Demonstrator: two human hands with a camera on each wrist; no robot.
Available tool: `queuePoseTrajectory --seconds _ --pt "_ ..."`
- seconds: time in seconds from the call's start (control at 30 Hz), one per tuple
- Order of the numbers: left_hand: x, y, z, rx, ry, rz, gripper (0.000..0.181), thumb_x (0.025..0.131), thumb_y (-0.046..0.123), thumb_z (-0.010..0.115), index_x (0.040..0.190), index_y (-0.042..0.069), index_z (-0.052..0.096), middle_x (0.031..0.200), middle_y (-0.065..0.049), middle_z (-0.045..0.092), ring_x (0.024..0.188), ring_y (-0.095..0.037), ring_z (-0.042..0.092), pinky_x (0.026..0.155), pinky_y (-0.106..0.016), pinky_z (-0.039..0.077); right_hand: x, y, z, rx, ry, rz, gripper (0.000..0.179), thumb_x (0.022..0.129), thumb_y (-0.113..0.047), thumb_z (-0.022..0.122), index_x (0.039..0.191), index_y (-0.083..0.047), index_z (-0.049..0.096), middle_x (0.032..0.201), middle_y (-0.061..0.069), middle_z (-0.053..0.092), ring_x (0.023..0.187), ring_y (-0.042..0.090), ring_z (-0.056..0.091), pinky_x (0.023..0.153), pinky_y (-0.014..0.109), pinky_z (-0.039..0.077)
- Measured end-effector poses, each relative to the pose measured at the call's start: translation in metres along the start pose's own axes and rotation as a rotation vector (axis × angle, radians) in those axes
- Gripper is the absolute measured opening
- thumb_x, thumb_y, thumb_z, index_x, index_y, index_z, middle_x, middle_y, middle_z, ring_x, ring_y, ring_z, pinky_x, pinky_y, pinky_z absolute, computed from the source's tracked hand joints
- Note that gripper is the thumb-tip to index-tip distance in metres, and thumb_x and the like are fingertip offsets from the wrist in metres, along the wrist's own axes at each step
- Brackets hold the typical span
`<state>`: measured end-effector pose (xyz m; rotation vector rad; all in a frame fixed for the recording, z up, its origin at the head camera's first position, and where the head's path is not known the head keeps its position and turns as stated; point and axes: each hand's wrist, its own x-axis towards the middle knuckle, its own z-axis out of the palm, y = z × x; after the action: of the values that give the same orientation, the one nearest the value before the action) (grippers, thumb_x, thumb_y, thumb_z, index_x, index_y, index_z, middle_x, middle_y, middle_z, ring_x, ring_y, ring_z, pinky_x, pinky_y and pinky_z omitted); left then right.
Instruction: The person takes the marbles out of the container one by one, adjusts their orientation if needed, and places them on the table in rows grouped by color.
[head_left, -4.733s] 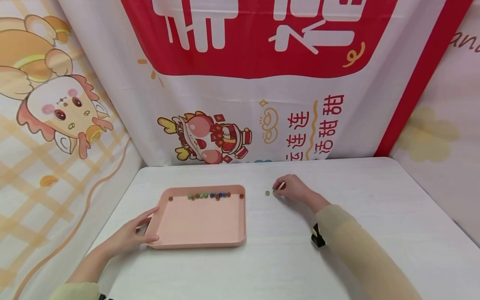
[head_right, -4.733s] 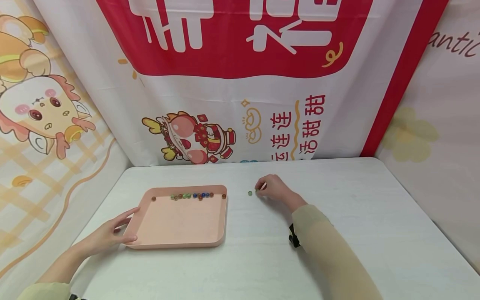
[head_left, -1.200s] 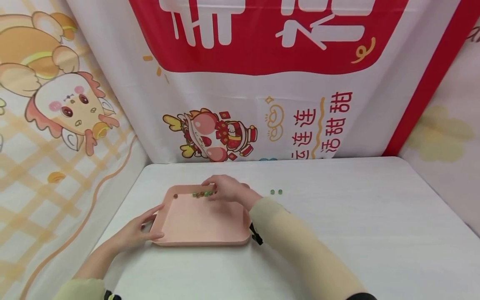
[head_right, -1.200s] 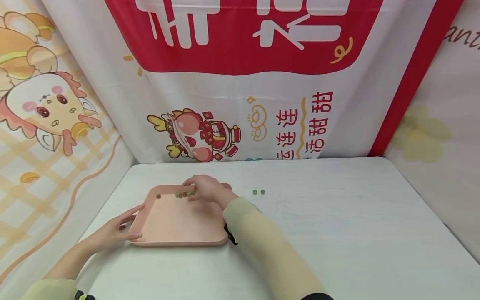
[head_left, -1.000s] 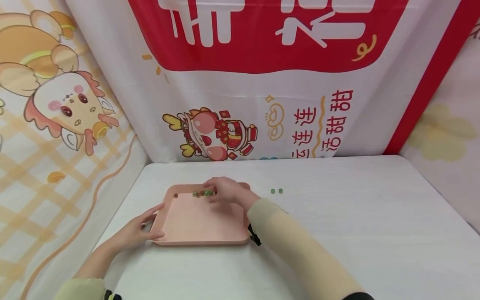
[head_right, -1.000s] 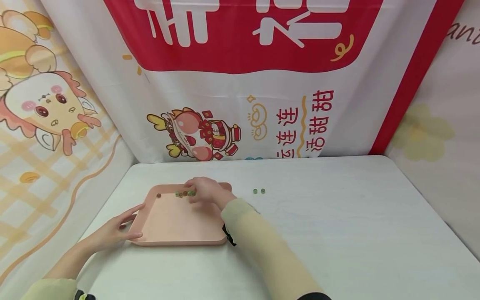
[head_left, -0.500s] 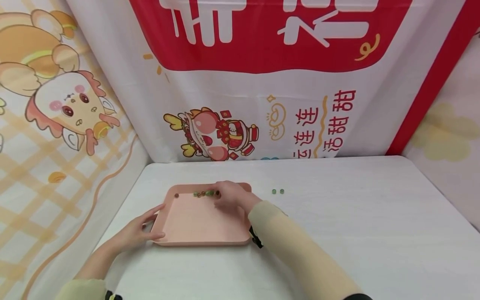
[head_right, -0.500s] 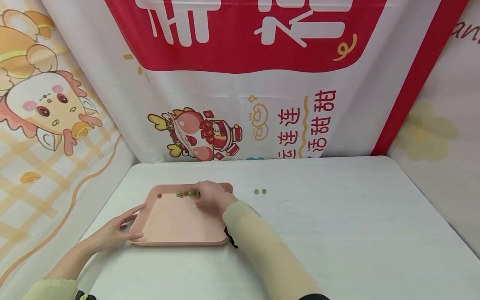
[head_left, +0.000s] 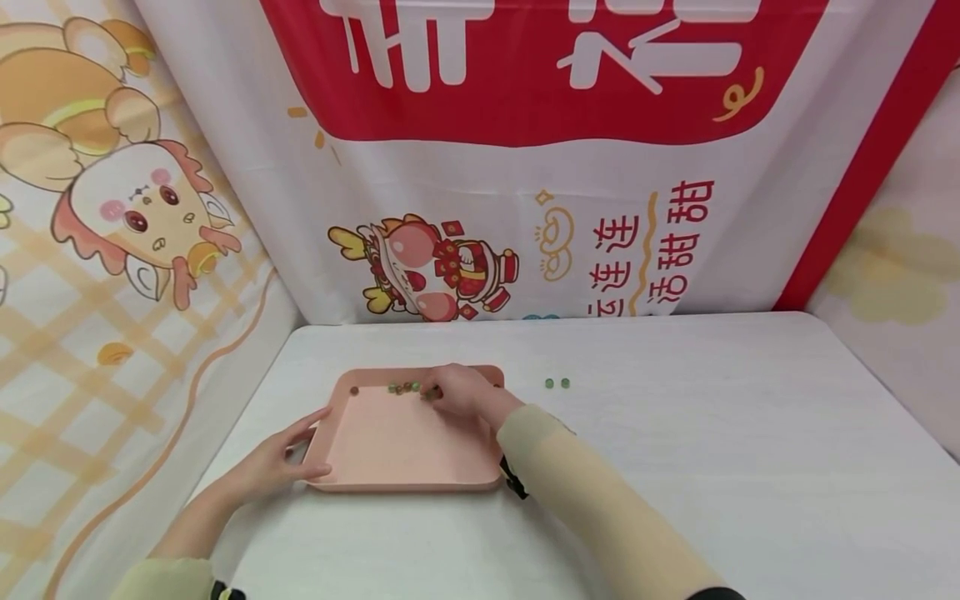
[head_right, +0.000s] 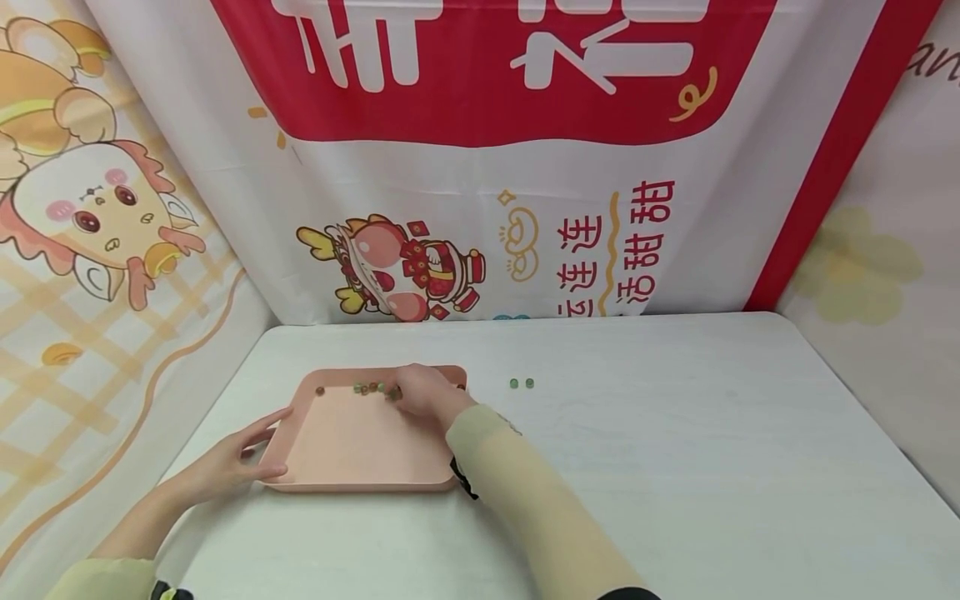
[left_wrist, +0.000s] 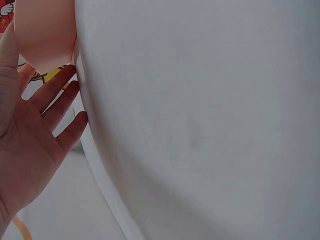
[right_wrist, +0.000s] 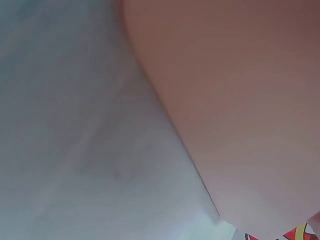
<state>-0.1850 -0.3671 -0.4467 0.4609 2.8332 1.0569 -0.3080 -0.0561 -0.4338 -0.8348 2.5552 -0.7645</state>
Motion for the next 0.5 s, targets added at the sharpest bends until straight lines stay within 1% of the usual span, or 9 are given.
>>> queuePoseTrajectory --seconds 0.1,0.23,0.3,0.33,0.47,0.5 --pt "0.0003 0.0009 -0.0008 0.008 -0.001 -0.002 0.091 0.078 0.033 0.082 0.151 0.007 0.034 0.150 -0.019 0.037 0.128 -0.043 0.045 0.101 -0.054 0.033 -0.0001 0.0009 0.0001 0.013 -0.002 0.022 0.025 0.092 -0.012 0.068 0.116 -0.020 0.073 0.105 -0.008 0.063 0.095 0.013 0.053 0.091 0.027 0.046" --pt "0.0001 0.0011 -0.0020 0.023 -0.005 -0.025 0.092 0.077 0.035 0.082 0.151 0.010 0.034 0.151 -0.018 0.037 0.129 -0.041 0.045 0.103 -0.039 0.034 -0.0002 0.0024 -0.0005 0.021 -0.006 0.039 0.024 0.093 -0.007 0.067 0.110 -0.020 0.075 0.106 -0.007 0.063 0.097 0.013 0.053 0.092 0.028 0.046" --pt "-0.0002 0.0014 -0.0024 0.023 -0.006 -0.032 0.092 0.077 0.036 0.082 0.151 0.010 0.034 0.151 -0.018 0.037 0.129 -0.041 0.044 0.103 -0.037 0.034 0.0000 0.0032 -0.0007 0.010 -0.006 0.034 0.023 0.092 -0.005 0.066 0.107 -0.020 0.075 0.106 -0.006 0.063 0.097 0.013 0.053 0.093 0.029 0.045" --pt "-0.0004 0.0017 -0.0024 0.024 -0.007 -0.034 0.092 0.077 0.036 0.082 0.151 0.010 0.034 0.151 -0.018 0.037 0.129 -0.041 0.044 0.103 -0.038 0.034 0.0001 0.0037 -0.0006 -0.001 -0.006 0.029 0.023 0.092 -0.004 0.066 0.106 -0.020 0.075 0.106 -0.006 0.064 0.098 0.012 0.053 0.093 0.029 0.045" --pt "-0.0009 0.0036 -0.0020 0.019 -0.003 -0.029 0.091 0.078 0.035 0.082 0.151 0.009 0.034 0.150 -0.020 0.037 0.129 -0.043 0.044 0.102 -0.053 0.033 -0.0004 0.0048 -0.0008 -0.026 -0.012 0.017 0.024 0.092 -0.004 0.066 0.105 -0.020 0.075 0.106 -0.006 0.064 0.098 0.012 0.053 0.092 0.029 0.045" --pt "-0.0010 0.0039 -0.0017 0.016 -0.001 -0.030 0.091 0.078 0.035 0.082 0.151 0.009 0.034 0.150 -0.020 0.037 0.129 -0.043 0.044 0.102 -0.055 0.033 -0.0012 0.0045 -0.0016 -0.021 -0.015 0.020 0.023 0.092 -0.004 0.066 0.106 -0.021 0.075 0.106 -0.007 0.064 0.098 0.012 0.053 0.091 0.029 0.045"
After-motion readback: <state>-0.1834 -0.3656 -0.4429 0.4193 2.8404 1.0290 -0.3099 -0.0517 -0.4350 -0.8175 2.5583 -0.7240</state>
